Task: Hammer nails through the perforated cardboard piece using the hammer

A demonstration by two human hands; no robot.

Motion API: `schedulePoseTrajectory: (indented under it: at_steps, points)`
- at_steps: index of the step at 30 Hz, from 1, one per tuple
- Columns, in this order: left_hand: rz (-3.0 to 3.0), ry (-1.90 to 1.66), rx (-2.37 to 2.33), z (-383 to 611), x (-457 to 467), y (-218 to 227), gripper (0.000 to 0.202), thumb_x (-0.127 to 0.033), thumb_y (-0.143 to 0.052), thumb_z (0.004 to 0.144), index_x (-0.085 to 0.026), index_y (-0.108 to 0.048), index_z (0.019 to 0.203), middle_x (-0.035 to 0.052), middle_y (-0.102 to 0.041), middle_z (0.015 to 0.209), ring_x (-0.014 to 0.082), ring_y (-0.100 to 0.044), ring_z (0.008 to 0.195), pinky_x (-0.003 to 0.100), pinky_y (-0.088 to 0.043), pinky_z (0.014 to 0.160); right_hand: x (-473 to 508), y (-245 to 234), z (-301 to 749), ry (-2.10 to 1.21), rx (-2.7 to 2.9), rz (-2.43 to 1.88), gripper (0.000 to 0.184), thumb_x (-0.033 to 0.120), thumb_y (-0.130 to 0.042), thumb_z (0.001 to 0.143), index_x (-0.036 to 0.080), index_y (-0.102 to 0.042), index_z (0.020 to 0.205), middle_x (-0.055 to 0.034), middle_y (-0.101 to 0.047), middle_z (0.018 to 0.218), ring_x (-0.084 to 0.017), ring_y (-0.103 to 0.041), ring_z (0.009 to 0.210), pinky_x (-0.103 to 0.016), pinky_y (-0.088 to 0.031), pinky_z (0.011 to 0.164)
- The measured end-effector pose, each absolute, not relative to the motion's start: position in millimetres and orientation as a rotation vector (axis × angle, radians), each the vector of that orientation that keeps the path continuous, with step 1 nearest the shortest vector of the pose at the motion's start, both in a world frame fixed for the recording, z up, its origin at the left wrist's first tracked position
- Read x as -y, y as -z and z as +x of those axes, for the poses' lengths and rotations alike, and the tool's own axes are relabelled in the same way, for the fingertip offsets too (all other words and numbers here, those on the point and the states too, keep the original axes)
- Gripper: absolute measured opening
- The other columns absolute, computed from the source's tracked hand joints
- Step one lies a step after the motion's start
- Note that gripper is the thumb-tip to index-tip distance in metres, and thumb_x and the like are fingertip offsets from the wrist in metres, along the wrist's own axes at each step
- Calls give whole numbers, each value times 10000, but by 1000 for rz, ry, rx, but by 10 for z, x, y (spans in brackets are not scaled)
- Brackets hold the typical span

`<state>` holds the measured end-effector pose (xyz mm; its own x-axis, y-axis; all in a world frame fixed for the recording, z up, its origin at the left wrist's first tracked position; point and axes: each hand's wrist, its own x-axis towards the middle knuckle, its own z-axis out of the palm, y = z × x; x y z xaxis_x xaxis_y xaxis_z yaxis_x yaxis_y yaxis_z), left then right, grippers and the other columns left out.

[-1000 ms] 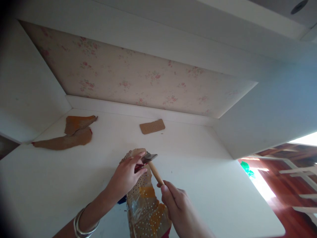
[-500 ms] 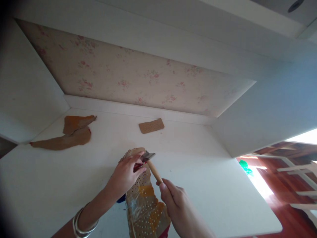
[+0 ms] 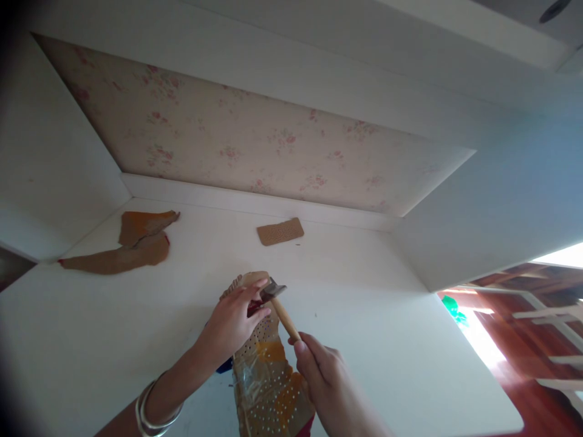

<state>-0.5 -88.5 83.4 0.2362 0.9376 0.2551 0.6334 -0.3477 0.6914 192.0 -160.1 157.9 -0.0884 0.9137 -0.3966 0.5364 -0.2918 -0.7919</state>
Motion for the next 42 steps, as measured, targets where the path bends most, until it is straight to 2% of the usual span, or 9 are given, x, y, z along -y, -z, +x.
schedulePoseTrajectory:
  at_steps: [2, 7, 12, 17, 22, 27, 33, 38, 42]
  points:
    - [2076, -918, -1424, -6, 885, -836, 558, -150, -718, 798, -268, -495, 1295, 12, -703, 898, 223, -674, 856, 393, -549, 807, 1608, -1583, 1921, -1335, 1548, -1816, 622, 677, -323, 920, 157, -639, 1045, 42, -428, 618, -105, -366, 512, -230, -326, 466]
    - [2074, -917, -1461, -5, 890, -836, 564, -150, -736, 784, -256, -509, 1289, 27, -700, 924, 224, -679, 836, 387, -555, 797, 1611, -1586, 1924, -1341, 1583, -1803, 598, 684, -358, 906, 170, -662, 916, 32, -448, 611, -113, -392, 539, -227, -345, 480]
    - [2093, -944, -1443, -6, 892, -828, 557, -156, -734, 788, -251, -503, 1287, 15, -702, 913, 233, -676, 871, 395, -551, 814, 1605, -1562, 1951, -1374, 1506, -1831, 622, 696, -338, 904, 168, -638, 1038, 47, -424, 624, -98, -360, 490, -225, -311, 450]
    - [2077, -1003, -1426, -2, 893, -832, 560, -144, -739, 777, -265, -507, 1272, 35, -703, 1029, 237, -677, 931, 387, -551, 839, 1592, -1580, 1938, -1332, 1631, -1815, 544, 646, -357, 928, 188, -649, 900, 27, -474, 640, -118, -424, 568, -224, -357, 500]
    - [2072, -1004, -1435, 5, 898, -843, 555, -175, -744, 773, -255, -513, 1271, 36, -707, 1009, 239, -684, 918, 404, -552, 860, 1595, -1579, 1952, -1339, 1567, -1838, 593, 672, -321, 924, 173, -631, 1003, 23, -486, 658, -108, -406, 527, -225, -313, 453]
    - [2055, -1007, -1438, 9, 899, -842, 590, -161, -780, 731, -248, -524, 1255, 57, -699, 1107, 257, -665, 1017, 407, -547, 889, 1585, -1558, 1953, -1345, 1669, -1810, 523, 633, -353, 938, 192, -607, 815, 32, -487, 620, -114, -428, 557, -227, -360, 505]
    - [2061, -1011, -1425, 5, 895, -828, 582, -180, -766, 753, -241, -513, 1273, 63, -700, 1119, 252, -668, 1013, 425, -537, 908, 1588, -1577, 1967, -1363, 1568, -1816, 580, 661, -319, 931, 169, -619, 1000, 37, -471, 637, -100, -392, 495, -232, -328, 461]
    - [2052, -1010, -1427, 1, 898, -825, 548, -179, -736, 776, -257, -523, 1275, 67, -694, 1126, 261, -662, 1033, 433, -537, 904, 1585, -1553, 1971, -1354, 1691, -1789, 517, 614, -340, 955, 193, -618, 841, 32, -492, 621, -110, -419, 555, -223, -352, 496]
    - [2048, -1014, -1419, 2, 898, -831, 576, -176, -761, 754, -256, -523, 1273, 57, -702, 1100, 260, -668, 1014, 421, -543, 894, 1584, -1565, 1968, -1360, 1616, -1806, 589, 686, -305, 924, 185, -615, 928, 35, -482, 632, -109, -417, 530, -227, -352, 484]
